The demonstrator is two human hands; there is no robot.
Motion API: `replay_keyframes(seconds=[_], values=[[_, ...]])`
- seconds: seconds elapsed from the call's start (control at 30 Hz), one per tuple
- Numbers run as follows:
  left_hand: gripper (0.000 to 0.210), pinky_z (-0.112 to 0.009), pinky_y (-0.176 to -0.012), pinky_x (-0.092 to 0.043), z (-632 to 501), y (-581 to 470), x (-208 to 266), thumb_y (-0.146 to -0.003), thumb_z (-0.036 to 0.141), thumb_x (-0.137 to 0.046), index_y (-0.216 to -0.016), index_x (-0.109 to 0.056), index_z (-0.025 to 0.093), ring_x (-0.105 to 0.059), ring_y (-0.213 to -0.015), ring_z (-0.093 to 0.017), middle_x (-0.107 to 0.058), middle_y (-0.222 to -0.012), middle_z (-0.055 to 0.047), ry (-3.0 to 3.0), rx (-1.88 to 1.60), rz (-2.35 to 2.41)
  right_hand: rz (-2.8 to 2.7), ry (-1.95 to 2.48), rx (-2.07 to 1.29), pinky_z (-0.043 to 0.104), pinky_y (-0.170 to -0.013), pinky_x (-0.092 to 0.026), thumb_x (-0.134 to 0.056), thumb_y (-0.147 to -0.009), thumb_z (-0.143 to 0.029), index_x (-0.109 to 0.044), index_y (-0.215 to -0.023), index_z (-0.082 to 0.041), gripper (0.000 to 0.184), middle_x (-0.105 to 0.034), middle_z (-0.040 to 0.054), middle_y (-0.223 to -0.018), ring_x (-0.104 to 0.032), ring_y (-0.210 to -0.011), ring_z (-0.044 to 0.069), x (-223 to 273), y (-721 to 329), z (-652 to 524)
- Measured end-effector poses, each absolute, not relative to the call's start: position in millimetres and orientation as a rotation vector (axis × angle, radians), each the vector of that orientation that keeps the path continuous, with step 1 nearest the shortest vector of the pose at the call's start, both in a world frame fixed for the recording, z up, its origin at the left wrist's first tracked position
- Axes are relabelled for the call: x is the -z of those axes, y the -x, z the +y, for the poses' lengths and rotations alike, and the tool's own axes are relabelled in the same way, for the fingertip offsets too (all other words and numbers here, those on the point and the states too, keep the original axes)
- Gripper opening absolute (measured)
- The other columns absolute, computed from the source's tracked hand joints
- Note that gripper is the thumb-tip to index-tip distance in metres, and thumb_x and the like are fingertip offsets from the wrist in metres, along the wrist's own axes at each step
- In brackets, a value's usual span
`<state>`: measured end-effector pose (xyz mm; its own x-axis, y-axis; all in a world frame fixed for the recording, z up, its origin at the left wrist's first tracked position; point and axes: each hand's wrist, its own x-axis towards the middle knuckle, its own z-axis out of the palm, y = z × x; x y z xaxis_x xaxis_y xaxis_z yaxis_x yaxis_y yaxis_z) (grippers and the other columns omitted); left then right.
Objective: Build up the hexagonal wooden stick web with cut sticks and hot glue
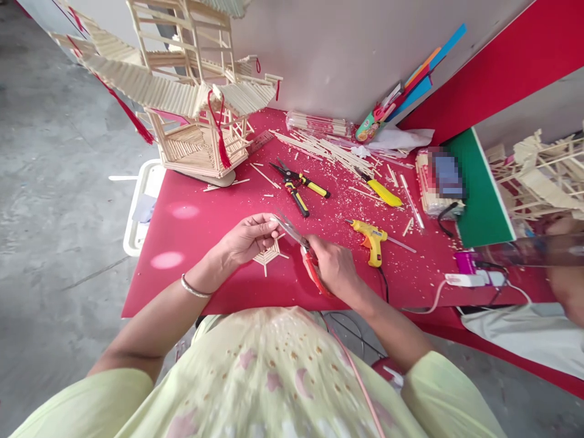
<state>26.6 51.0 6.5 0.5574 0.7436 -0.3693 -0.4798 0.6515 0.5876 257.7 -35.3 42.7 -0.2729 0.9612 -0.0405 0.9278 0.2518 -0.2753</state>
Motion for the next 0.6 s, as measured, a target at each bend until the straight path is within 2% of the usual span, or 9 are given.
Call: replay_keyframes(seconds=[0.17,0.4,0.6], values=[[0.033,-0.011,-0.046,-0.04,45.7,-35.1,-10.5,-0.063,0.022,-0.097,-0.075,-0.068,0.012,-0.061,-0.057,-0.006,-0.065,-0.065,-0.001,-0.374,-0.889,0.647,-2.257,1.816,-0.379,0.028,-0.063,-0.04,-0.046,-0.1,-0.027,-0.061,-0.127,-0.022,0.031,-0.078,0.0075,-0.093,-0.071,-0.078,0.022,-37.2,-241.1,-34.7],[0.034,-0.014,-0.051,-0.047,43.0,-31.6,-17.5,-0.062,0.029,-0.098,-0.079,-0.072,0.013,-0.064,-0.058,-0.007,-0.07,-0.068,-0.001,-0.434,-0.979,0.678,-2.125,1.861,-0.469,0.029,-0.065,-0.042,-0.046,-0.102,-0.033,-0.061,-0.129,-0.023,0.033,-0.078,0.0065,-0.09,-0.071,-0.076,0.024,-33.2,-223.4,-43.7],[0.033,-0.017,-0.055,-0.052,42.1,-30.2,-13.8,-0.066,0.031,-0.097,-0.08,-0.075,0.012,-0.064,-0.057,-0.008,-0.072,-0.069,-0.003,-0.489,-0.996,0.664,-2.082,1.83,-0.511,0.03,-0.069,-0.045,-0.049,-0.102,-0.037,-0.059,-0.132,-0.023,0.035,-0.078,0.0083,-0.102,-0.073,-0.086,0.025,-36.2,-217.6,-46.9]])
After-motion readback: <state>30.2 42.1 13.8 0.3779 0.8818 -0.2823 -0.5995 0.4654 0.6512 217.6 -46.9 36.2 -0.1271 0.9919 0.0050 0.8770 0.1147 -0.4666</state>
